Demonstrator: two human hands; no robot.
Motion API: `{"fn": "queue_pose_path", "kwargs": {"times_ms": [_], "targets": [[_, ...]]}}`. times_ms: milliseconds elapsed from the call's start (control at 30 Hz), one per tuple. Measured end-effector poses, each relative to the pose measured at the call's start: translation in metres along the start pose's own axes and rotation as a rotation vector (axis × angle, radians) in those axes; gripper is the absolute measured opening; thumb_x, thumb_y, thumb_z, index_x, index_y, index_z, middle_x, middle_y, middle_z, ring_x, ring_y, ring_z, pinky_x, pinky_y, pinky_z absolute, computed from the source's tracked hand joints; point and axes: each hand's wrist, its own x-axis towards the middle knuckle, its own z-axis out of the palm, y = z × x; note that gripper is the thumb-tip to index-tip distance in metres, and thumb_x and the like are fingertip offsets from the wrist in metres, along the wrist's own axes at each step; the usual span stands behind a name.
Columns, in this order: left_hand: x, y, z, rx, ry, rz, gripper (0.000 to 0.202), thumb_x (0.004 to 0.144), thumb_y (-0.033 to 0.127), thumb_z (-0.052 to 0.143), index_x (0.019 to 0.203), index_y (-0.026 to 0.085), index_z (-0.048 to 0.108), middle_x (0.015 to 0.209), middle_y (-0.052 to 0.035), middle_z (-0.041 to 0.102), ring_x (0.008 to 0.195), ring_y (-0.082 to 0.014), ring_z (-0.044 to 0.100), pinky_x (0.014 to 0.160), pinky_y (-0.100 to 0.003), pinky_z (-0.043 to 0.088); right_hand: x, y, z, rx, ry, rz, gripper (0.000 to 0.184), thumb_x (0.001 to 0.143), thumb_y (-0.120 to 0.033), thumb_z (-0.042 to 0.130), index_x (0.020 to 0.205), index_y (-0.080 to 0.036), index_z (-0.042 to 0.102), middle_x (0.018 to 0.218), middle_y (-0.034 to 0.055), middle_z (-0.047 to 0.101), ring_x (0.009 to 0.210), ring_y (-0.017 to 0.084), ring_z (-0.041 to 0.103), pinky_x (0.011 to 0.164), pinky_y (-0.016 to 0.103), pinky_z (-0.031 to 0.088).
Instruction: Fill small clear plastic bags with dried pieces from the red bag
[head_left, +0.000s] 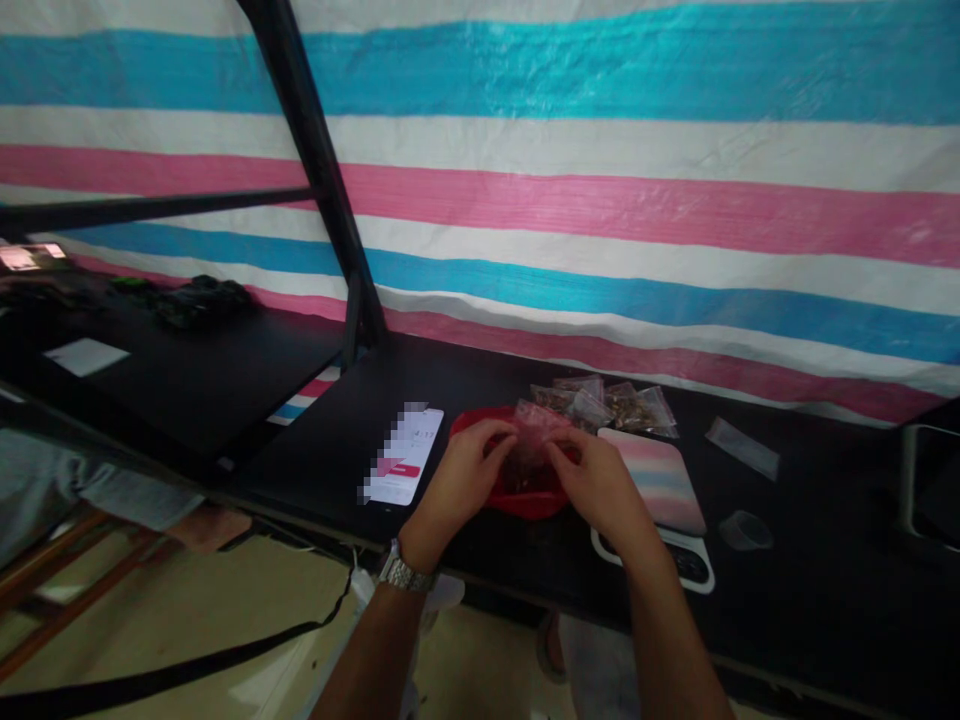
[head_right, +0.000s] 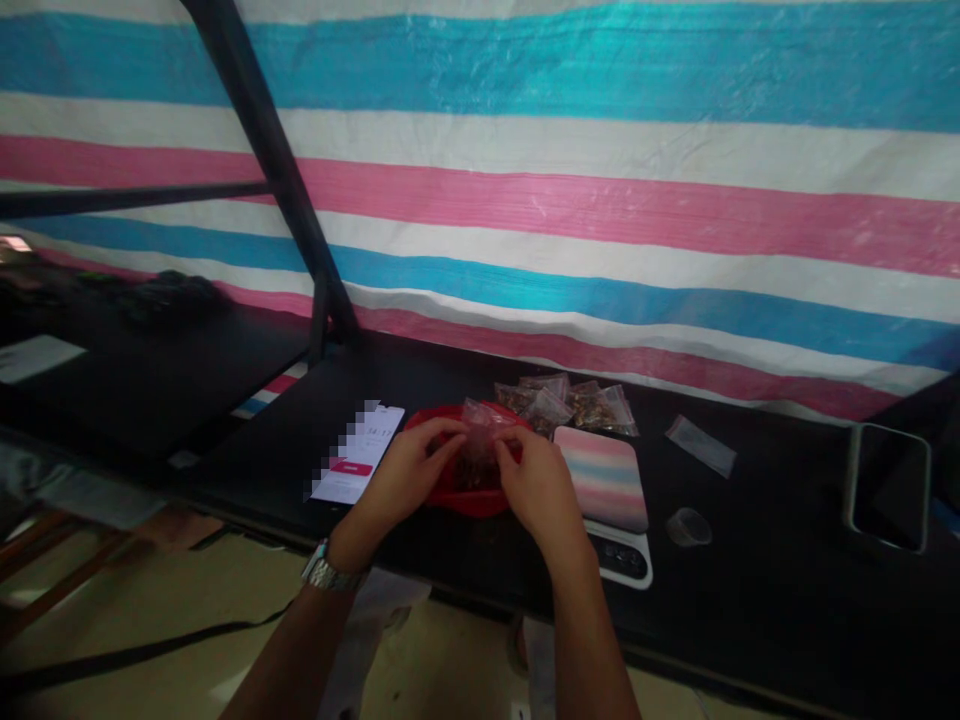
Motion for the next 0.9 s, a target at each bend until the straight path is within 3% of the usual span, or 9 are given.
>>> {"fn": "queue_pose_path", "kwargs": {"times_ms": [200, 467, 633, 767, 900], "targets": [[-0.001, 0.001, 0.000, 0.016, 0.078, -0.022, 0.018, 0.099, 0.023, 0.063, 0.105, 0.023, 0.080, 0.109, -0.0057, 0.084, 0.096, -0.0246, 0.078, 0.093, -0.037, 0.059, 0.001, -0.006, -0.001, 0.040, 0.009, -0.014, 0.023, 0.095, -0.019, 0.064, 0.109, -0.021, 0.081, 0.108, 0.0080, 0.085, 0.101, 0.026, 0.078, 0.094, 0.038, 0.055], [-0.002, 0.001, -0.002, -0.083, -0.050, 0.015, 0.019, 0.095, 0.020, 0.064, 0.105, 0.024, 0.080, 0.110, -0.0045, 0.085, 0.101, -0.0246, 0.079, 0.095, -0.036, 0.060, 0.004, -0.013, 0.003, -0.004, 0.116, -0.072, 0.020, 0.093, -0.017, 0.064, 0.097, -0.023, 0.082, 0.105, 0.0063, 0.084, 0.102, 0.027, 0.076, 0.099, 0.042, 0.053], [-0.003, -0.001, -0.001, -0.099, 0.090, -0.012, 0.012, 0.095, 0.025, 0.067, 0.099, 0.024, 0.078, 0.103, -0.0040, 0.084, 0.096, -0.0243, 0.079, 0.090, -0.034, 0.060, 0.003, -0.010, 0.007, 0.000, 0.033, -0.110, 0.021, 0.091, -0.015, 0.065, 0.103, -0.022, 0.081, 0.106, 0.0066, 0.084, 0.102, 0.027, 0.076, 0.097, 0.040, 0.054], [-0.002, 0.000, -0.002, -0.125, 0.037, 0.019, 0.010, 0.096, 0.023, 0.064, 0.096, 0.023, 0.074, 0.099, -0.0032, 0.082, 0.093, -0.0222, 0.078, 0.085, -0.031, 0.058, 0.003, -0.010, 0.007, -0.039, 0.104, -0.119, 0.024, 0.091, -0.015, 0.065, 0.107, -0.024, 0.080, 0.104, 0.0060, 0.083, 0.101, 0.028, 0.074, 0.096, 0.042, 0.053], [-0.001, 0.000, -0.007, -0.038, 0.050, -0.002, 0.008, 0.093, 0.018, 0.067, 0.095, 0.023, 0.073, 0.098, -0.0034, 0.082, 0.092, -0.0232, 0.077, 0.088, -0.034, 0.057, 0.004, -0.008, 0.007, 0.062, 0.141, -0.118, 0.024, 0.090, -0.015, 0.067, 0.108, -0.025, 0.078, 0.100, 0.0035, 0.083, 0.099, 0.026, 0.074, 0.095, 0.041, 0.053]]}}
